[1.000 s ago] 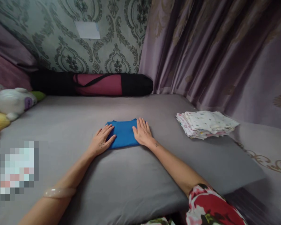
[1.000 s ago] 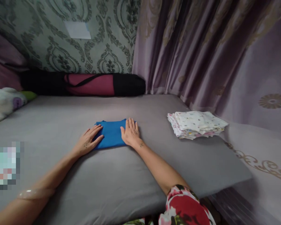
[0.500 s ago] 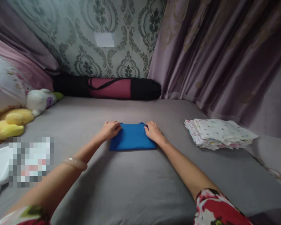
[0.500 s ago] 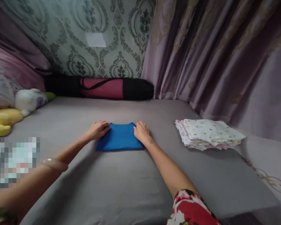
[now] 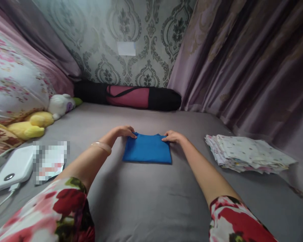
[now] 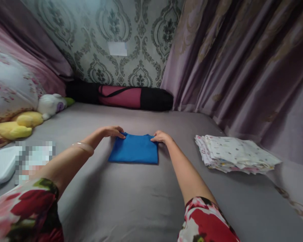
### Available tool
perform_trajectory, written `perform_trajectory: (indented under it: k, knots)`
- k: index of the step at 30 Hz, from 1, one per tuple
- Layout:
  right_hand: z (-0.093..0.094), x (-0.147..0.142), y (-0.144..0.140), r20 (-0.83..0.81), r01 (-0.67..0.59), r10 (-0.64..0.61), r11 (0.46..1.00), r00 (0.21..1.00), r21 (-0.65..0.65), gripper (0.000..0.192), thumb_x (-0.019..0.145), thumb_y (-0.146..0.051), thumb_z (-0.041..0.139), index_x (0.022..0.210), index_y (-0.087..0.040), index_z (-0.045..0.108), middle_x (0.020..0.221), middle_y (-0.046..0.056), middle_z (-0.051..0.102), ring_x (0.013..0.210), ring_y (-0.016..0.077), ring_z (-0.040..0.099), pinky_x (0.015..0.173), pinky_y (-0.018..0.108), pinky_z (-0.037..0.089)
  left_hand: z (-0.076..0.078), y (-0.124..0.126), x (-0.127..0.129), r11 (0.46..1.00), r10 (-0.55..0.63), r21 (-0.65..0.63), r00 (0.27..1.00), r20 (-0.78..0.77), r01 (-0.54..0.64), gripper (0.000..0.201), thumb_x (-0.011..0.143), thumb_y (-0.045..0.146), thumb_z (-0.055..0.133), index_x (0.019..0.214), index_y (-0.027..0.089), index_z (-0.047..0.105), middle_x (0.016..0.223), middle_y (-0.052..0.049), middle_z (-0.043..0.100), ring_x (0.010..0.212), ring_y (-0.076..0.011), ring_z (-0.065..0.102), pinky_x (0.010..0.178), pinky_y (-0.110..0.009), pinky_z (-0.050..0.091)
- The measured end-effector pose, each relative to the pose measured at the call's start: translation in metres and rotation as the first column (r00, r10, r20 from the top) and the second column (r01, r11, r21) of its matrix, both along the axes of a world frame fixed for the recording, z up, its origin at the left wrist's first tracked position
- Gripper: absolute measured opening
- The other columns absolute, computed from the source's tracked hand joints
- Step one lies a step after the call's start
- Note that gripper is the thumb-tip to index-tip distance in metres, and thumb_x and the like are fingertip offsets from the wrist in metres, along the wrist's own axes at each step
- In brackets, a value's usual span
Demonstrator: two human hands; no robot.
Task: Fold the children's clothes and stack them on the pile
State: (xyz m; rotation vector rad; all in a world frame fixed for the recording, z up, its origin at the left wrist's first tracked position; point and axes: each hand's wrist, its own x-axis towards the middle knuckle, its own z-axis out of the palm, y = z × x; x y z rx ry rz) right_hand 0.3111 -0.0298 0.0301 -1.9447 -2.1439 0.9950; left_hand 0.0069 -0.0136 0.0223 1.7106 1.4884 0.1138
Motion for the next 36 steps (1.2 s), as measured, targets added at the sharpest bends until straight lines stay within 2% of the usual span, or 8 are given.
perform_trajectory:
  k: [9, 12, 15, 19, 23, 26, 32, 36]
  knots:
    - [0.043, 0.020, -0.019, -0.470, -0.018, -0.008, 0.998, 0.883, -0.052, 0.023, 0.070, -0.026, 0.076, 0.086, -0.016, 0.062, 0.072, 0.000, 0.065, 0.067, 0.0125, 0.061, 0.060, 0.022, 0.049, 0.053, -0.025, -0.006, 0.995, -0.022, 0.101, 0.938, 0.346, -0.014, 0.039, 0.057, 0.040, 0.076, 0.084, 0.019, 0.057, 0.072, 0.002, 0.058, 0.070, -0.0151, 0.056, 0.060, -0.024, 0.041]
    - [0.064, 0.028, -0.019, -0.545, -0.012, 0.100, 0.986, 0.832, 0.164, 0.029, 0.073, -0.027, 0.073, 0.098, -0.016, 0.064, 0.087, 0.004, 0.071, 0.079, 0.0155, 0.065, 0.073, 0.028, 0.052, 0.079, -0.029, -0.008, 0.941, -0.099, 0.333, 0.901, 0.422, -0.052, 0.043, 0.065, 0.039, 0.074, 0.100, 0.018, 0.059, 0.076, 0.001, 0.061, 0.071, -0.0146, 0.059, 0.064, -0.025, 0.045]
    - [0.069, 0.031, -0.023, -0.486, -0.001, 0.259, 0.883, 0.834, 0.470, 0.029, 0.078, -0.026, 0.066, 0.106, -0.018, 0.067, 0.103, 0.005, 0.072, 0.094, 0.0183, 0.066, 0.088, 0.033, 0.050, 0.089, -0.037, -0.007, 0.815, -0.217, 0.577, 0.891, 0.399, -0.060, 0.042, 0.076, 0.037, 0.066, 0.111, 0.015, 0.061, 0.090, -0.004, 0.068, 0.080, -0.0170, 0.063, 0.073, -0.029, 0.050]
    - [0.034, 0.034, -0.044, -0.233, -0.094, 0.353, 0.705, 0.906, 0.703, 0.026, 0.083, -0.016, 0.057, 0.105, -0.021, 0.070, 0.106, 0.005, 0.073, 0.100, 0.0195, 0.066, 0.094, 0.036, 0.047, 0.057, -0.062, -0.007, 0.622, -0.259, 0.780, 0.957, 0.129, 0.063, 0.034, 0.086, 0.029, 0.051, 0.115, 0.017, 0.065, 0.107, -0.007, 0.071, 0.096, -0.0205, 0.066, 0.086, -0.032, 0.051]
    - [-0.021, 0.039, -0.078, 0.013, -0.332, 0.458, 0.623, 0.889, 0.708, 0.037, 0.085, -0.005, 0.047, 0.110, -0.022, 0.069, 0.111, 0.007, 0.071, 0.108, 0.0209, 0.064, 0.095, 0.040, 0.047, -0.005, -0.097, -0.010, 0.564, -0.334, 0.775, 0.937, -0.103, 0.286, 0.041, 0.088, 0.016, 0.039, 0.120, 0.023, 0.064, 0.121, -0.005, 0.068, 0.112, -0.0203, 0.064, 0.098, -0.035, 0.049]
    - [-0.042, 0.042, -0.100, 0.075, -0.405, 0.496, 0.604, 0.865, 0.686, 0.044, 0.086, -0.002, 0.040, 0.115, -0.022, 0.067, 0.120, 0.008, 0.067, 0.117, 0.0199, 0.059, 0.097, 0.041, 0.047, -0.031, -0.119, -0.011, 0.524, -0.400, 0.762, 0.900, -0.174, 0.381, 0.045, 0.087, 0.010, 0.038, 0.124, 0.021, 0.061, 0.131, -0.007, 0.063, 0.122, -0.0194, 0.057, 0.108, -0.038, 0.042]
    - [-0.035, 0.042, -0.111, 0.046, -0.374, 0.455, 0.665, 0.889, 0.646, 0.050, 0.074, 0.003, 0.041, 0.104, -0.023, 0.072, 0.122, 0.007, 0.066, 0.118, 0.0199, 0.057, 0.101, 0.043, 0.044, -0.022, -0.136, -0.010, 0.588, -0.398, 0.702, 0.899, -0.182, 0.402, 0.046, 0.080, 0.012, 0.043, 0.122, 0.020, 0.062, 0.139, -0.008, 0.055, 0.132, -0.0238, 0.048, 0.117, -0.047, 0.028]
    - [-0.028, 0.022, -0.099, -0.025, -0.254, 0.339, 0.748, 0.940, 0.613, 0.042, 0.079, -0.004, 0.039, 0.094, -0.022, 0.074, 0.117, 0.006, 0.069, 0.114, 0.0183, 0.060, 0.104, 0.039, 0.041, -0.025, -0.133, 0.000, 0.668, -0.202, 0.731, 0.979, -0.001, 0.138, 0.031, 0.090, 0.030, 0.043, 0.105, 0.021, 0.068, 0.130, -0.008, 0.062, 0.126, -0.0245, 0.053, 0.113, -0.044, 0.034]
